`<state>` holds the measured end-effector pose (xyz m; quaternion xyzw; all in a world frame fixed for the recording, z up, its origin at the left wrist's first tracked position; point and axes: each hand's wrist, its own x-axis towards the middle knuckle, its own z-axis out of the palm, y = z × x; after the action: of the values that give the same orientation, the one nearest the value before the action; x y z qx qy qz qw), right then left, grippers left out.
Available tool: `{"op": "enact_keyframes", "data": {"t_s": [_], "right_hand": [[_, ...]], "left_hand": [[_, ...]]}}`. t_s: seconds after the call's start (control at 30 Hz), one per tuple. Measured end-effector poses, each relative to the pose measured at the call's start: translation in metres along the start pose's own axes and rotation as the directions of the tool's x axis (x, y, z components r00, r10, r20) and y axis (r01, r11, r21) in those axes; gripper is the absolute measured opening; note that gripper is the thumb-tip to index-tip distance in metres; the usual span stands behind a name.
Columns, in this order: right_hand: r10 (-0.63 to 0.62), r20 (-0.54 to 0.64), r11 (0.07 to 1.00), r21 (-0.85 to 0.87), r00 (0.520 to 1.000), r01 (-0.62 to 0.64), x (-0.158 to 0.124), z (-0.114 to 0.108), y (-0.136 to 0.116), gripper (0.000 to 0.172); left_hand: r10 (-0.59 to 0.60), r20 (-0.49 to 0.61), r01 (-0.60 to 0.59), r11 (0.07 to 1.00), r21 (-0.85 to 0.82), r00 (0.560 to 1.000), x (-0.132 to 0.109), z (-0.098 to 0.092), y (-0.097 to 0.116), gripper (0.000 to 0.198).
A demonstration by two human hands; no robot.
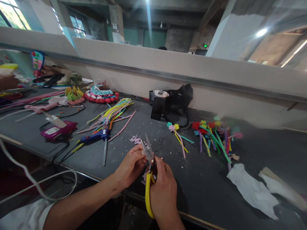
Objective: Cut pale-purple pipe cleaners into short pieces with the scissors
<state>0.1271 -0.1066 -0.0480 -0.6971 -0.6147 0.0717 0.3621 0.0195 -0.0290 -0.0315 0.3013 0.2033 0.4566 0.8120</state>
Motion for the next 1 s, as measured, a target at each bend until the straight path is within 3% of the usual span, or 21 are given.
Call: {"op": "enact_keyframes", "data": {"t_s": [0.23,0.5,0.73,1.0], "right_hand": [[0.039,0.043,0.993,0.112,0.998,-0.044,0.0039,-0.0053,-0.0041,0.028],[0.040,-0.086,0.996,0.088,0.995,-0.033,0.0011,-0.0021,0.0003,0.028],[0.056,0.015,0.995,-0.088,0.998,-0.054,-0.0015,0.0014,0.0000,0.034],[0.018,0.024,1.000,-0.021,1.000,-0.018,-0.0002,0.0000,-0.0023,0.035]], "left_hand": [[-0.029,-0.052,0.032,0.998,0.055,0.998,-0.0045,0.0030,-0.0022,0.010],[-0.001,-0.040,0.002,0.999,0.037,0.999,0.0003,0.0014,0.0041,0.011],[0.025,-0.018,-0.025,1.000,-0.005,1.000,0.0039,-0.0014,0.0066,0.014],[-0.018,-0.023,0.018,1.000,-0.023,1.000,-0.0005,0.0007,0.0054,0.014]]}}
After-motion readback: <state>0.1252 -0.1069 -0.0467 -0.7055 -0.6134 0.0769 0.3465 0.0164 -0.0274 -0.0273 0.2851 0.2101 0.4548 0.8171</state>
